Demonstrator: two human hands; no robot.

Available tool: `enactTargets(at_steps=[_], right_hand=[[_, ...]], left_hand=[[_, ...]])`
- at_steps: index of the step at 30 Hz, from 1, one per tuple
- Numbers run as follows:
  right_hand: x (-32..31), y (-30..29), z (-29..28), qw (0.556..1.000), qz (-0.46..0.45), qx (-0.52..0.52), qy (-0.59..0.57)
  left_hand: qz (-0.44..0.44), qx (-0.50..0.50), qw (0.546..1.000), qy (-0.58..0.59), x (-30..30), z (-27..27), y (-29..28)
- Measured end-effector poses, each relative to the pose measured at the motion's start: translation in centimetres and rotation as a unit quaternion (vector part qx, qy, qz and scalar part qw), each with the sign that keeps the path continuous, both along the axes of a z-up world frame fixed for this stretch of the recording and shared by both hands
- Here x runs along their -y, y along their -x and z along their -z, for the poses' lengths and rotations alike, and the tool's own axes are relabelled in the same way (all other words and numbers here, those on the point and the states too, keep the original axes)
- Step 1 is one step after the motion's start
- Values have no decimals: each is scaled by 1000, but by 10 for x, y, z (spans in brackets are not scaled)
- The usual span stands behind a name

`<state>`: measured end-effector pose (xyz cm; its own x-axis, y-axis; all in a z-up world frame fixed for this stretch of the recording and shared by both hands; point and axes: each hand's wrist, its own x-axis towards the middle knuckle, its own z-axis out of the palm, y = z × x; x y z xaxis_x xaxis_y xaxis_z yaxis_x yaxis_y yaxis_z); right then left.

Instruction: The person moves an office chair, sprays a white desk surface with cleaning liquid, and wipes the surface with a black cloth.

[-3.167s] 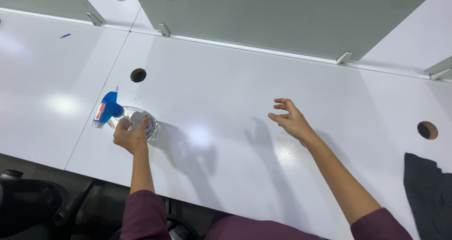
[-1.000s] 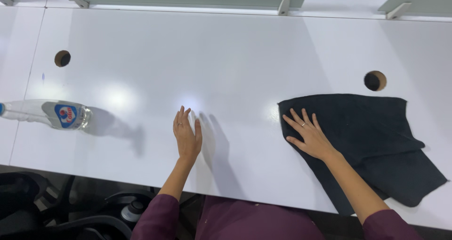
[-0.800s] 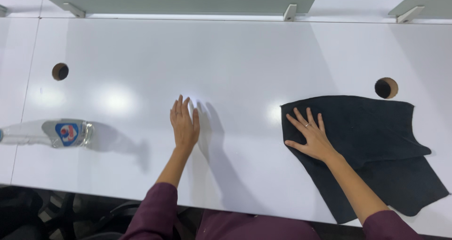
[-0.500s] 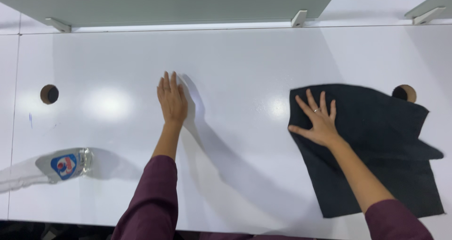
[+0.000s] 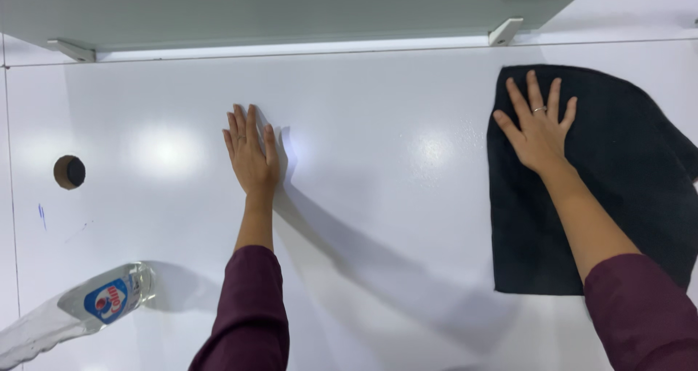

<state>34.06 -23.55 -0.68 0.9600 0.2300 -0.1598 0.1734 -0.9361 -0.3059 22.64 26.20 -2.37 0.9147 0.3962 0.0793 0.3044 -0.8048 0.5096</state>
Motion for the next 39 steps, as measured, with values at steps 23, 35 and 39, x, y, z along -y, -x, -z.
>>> enactTargets(at_steps=[23,35,39], right_hand=[[-171,12,24,990,85,100,42],[-307,-1,38,990,-18,137,18],[-324,9,30,988,-89,122,-37]], left_hand=[[-21,8,1000,-10,0,5,-1],[-33,8,999,-8,-1,5,-4],[-35,21,999,-3,0,5,-2]])
